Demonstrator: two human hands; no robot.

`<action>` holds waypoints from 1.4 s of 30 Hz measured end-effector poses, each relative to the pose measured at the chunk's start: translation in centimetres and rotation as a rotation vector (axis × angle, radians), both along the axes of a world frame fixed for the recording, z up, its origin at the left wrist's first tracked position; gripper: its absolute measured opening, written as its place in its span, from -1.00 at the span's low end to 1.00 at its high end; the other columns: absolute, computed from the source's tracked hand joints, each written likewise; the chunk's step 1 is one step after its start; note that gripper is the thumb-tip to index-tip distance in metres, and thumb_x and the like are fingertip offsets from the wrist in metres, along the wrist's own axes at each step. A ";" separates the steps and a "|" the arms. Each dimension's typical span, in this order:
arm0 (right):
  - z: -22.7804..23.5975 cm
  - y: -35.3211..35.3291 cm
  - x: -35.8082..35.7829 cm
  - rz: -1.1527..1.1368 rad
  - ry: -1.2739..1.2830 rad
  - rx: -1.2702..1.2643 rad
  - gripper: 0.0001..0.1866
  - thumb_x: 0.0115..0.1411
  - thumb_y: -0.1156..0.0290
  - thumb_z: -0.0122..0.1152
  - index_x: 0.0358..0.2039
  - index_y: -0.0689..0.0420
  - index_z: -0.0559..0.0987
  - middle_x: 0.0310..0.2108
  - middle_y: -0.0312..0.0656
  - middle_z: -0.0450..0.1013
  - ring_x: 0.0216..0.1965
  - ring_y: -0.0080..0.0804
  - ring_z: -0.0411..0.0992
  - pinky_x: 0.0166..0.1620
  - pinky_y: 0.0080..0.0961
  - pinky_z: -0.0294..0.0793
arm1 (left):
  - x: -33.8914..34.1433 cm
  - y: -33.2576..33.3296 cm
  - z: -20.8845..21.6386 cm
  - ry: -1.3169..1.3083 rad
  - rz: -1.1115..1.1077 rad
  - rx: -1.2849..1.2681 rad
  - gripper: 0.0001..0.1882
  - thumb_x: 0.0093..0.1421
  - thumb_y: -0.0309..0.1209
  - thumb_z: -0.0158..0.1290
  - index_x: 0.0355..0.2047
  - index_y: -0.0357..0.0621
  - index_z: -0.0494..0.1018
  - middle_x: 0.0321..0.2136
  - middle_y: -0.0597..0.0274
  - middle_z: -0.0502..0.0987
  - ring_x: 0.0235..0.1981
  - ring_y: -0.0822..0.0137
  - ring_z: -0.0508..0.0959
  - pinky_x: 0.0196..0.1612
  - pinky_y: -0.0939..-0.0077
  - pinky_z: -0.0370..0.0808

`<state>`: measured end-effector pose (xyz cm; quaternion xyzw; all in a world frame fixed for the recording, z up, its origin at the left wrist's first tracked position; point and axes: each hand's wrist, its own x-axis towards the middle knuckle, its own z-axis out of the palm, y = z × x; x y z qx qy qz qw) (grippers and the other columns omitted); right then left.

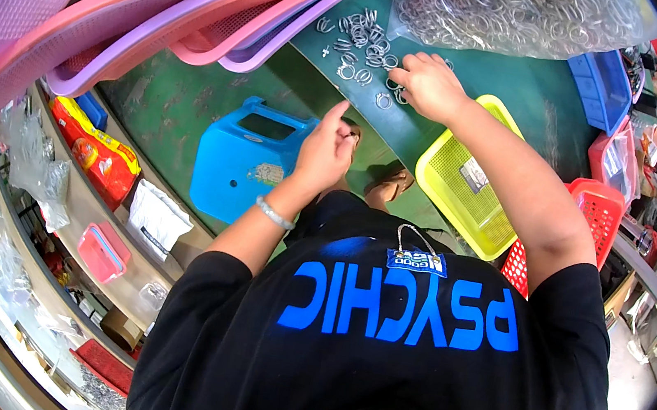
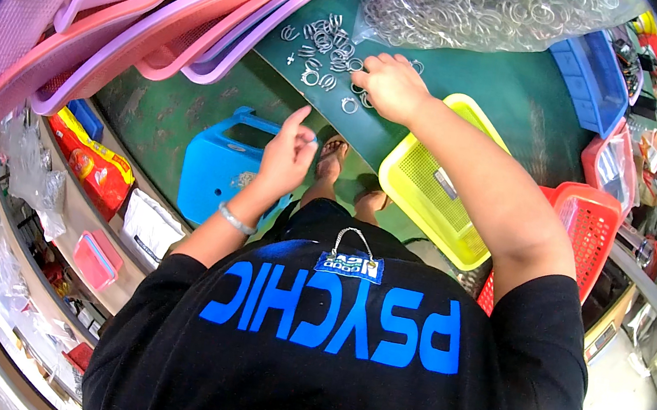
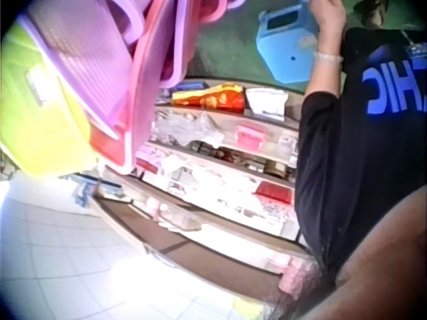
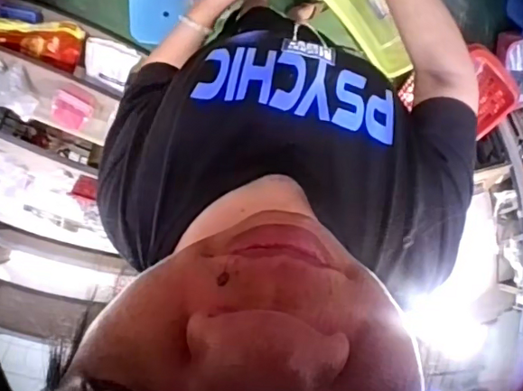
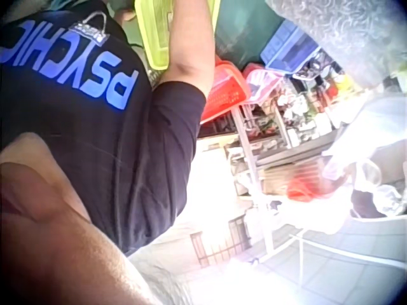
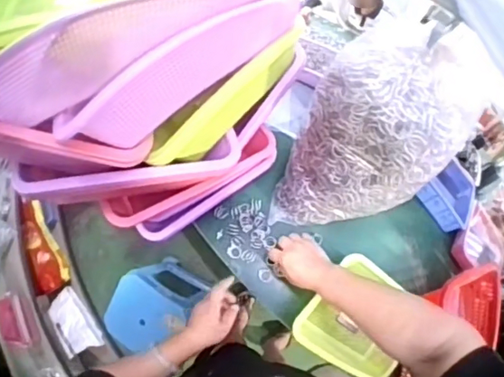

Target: The person picks up metal rings from a table, places them into a plastic bag, carries the bag to a scale, and places the rings on the scale.

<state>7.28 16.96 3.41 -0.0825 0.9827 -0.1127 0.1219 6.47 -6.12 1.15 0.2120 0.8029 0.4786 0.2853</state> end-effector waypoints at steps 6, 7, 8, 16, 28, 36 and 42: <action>1.1 0.4 0.0 -0.061 -0.010 -0.079 -0.72 -0.16 0.38 0.18 -0.34 0.03 0.47 -0.37 -0.20 0.32 -0.18 -0.23 0.29 -0.13 -0.32 0.27 | -1.8 4.8 -0.3 0.036 -0.086 -0.113 -0.35 -0.02 -0.44 -0.03 0.09 -0.21 0.00 -0.43 0.09 0.41 -0.44 0.11 0.44 -0.36 0.31 0.39; 1.0 0.5 -0.1 -0.060 -0.011 -0.077 -0.72 -0.16 0.38 0.18 -0.34 0.03 0.47 -0.37 -0.20 0.32 -0.18 -0.23 0.29 -0.13 -0.32 0.27 | -2.0 5.3 -0.3 0.036 -0.096 -0.168 -0.39 -0.02 -0.44 -0.04 0.06 -0.22 0.05 -0.41 0.06 0.41 -0.42 0.10 0.44 -0.34 0.30 0.39; 0.9 0.7 -0.2 -0.114 -0.015 -0.116 -0.71 -0.16 0.37 0.19 -0.33 0.05 0.47 -0.36 -0.19 0.32 -0.18 -0.21 0.29 -0.13 -0.31 0.28 | -2.1 5.6 -0.4 0.035 -0.106 -0.224 -0.43 -0.02 -0.43 -0.05 0.04 -0.23 0.10 -0.38 0.04 0.41 -0.40 0.08 0.45 -0.32 0.29 0.39; -0.8 -0.7 -1.1 -0.244 0.154 -0.239 -0.68 -0.16 0.41 0.20 -0.30 0.12 0.46 -0.37 -0.14 0.31 -0.25 -0.15 0.30 -0.20 -0.33 0.32 | -0.5 6.1 -2.0 0.263 -0.120 -0.117 -0.68 -0.06 -0.45 0.01 -0.24 -0.26 0.35 -0.47 0.04 0.41 -0.43 0.12 0.44 -0.33 0.32 0.39; -2.0 -1.1 -1.6 -0.181 0.117 -0.257 -0.80 -0.17 0.42 0.17 -0.43 0.04 0.51 -0.40 -0.17 0.31 -0.26 -0.20 0.29 -0.22 -0.34 0.33 | -0.4 5.2 -1.3 0.185 -0.078 0.053 -0.68 -0.06 -0.52 0.01 -0.22 -0.18 0.35 -0.48 0.10 0.40 -0.50 0.20 0.43 -0.39 0.42 0.40; -1.6 -0.5 -1.1 -0.137 0.124 -0.284 -0.80 -0.16 0.48 0.13 -0.42 0.06 0.52 -0.42 -0.19 0.31 -0.28 -0.21 0.29 -0.22 -0.35 0.33 | -1.0 4.3 -1.9 0.159 -0.032 0.087 -0.69 -0.05 -0.53 0.01 -0.22 -0.18 0.36 -0.49 0.15 0.41 -0.57 0.31 0.43 -0.46 0.50 0.41; -0.8 -0.4 -1.8 -0.134 0.219 -0.318 -0.74 -0.15 0.50 0.09 -0.35 0.09 0.48 -0.34 -0.18 0.31 -0.23 -0.19 0.27 -0.16 -0.36 0.31 | -1.1 3.4 -2.6 0.152 0.002 0.101 -0.72 -0.02 -0.56 -0.01 -0.23 -0.20 0.36 -0.50 0.20 0.40 -0.59 0.42 0.42 -0.50 0.60 0.40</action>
